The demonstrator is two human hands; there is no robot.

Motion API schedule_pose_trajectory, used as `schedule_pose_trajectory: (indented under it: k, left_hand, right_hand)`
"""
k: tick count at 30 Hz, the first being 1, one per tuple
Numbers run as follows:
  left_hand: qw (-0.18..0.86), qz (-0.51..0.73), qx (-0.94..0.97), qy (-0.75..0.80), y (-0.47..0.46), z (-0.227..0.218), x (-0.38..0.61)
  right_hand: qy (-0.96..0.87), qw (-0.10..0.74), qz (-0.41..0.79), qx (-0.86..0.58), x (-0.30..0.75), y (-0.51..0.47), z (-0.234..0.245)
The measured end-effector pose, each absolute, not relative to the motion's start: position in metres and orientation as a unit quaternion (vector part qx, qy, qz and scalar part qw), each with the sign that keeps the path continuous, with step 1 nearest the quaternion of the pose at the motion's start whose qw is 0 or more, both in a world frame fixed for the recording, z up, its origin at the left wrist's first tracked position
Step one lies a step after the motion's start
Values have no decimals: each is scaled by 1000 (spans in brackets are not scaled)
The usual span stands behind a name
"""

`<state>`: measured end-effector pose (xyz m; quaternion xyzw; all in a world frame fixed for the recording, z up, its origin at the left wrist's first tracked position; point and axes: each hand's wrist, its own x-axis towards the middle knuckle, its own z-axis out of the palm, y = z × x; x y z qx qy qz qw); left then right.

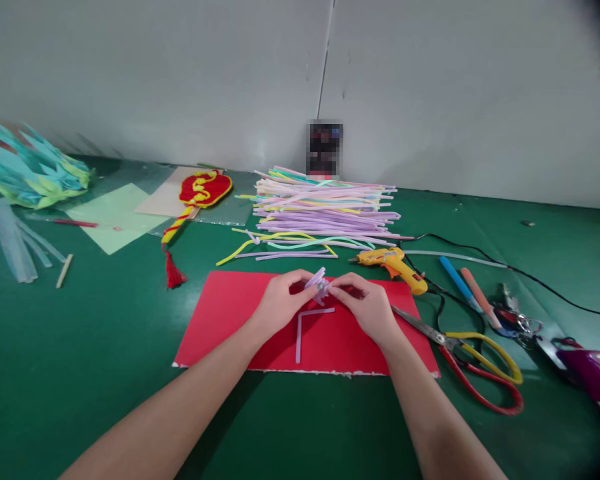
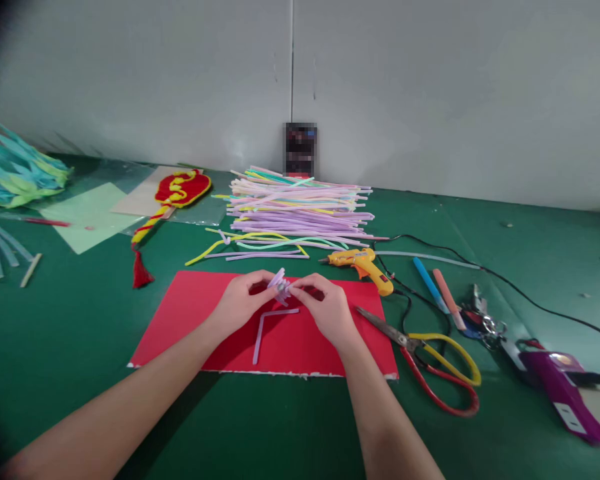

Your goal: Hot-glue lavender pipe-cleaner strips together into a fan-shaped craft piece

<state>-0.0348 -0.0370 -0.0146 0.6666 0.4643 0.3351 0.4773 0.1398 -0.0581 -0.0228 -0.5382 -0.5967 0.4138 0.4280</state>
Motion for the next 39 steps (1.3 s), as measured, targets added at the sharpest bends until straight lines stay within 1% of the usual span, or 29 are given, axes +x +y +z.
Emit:
schedule_pose_trajectory:
  k: [9,15,24,39]
  left_hand:
    - [476,339,667,463,-36,-16,-35]
    - [484,330,664,464,-37,-15,-35]
    - [489,321,679,443,-37,-15,-35]
    - [487,317,667,466,-36,-18,-35]
  right_hand:
    - [-595,431,412,-538,140,-58,-23]
    - [-580,426,435,-541,139,-59,-24]
    - [-576,437,418,-551,139,-57,-24]
    - [-577,434,416,-553,139,-57,-25]
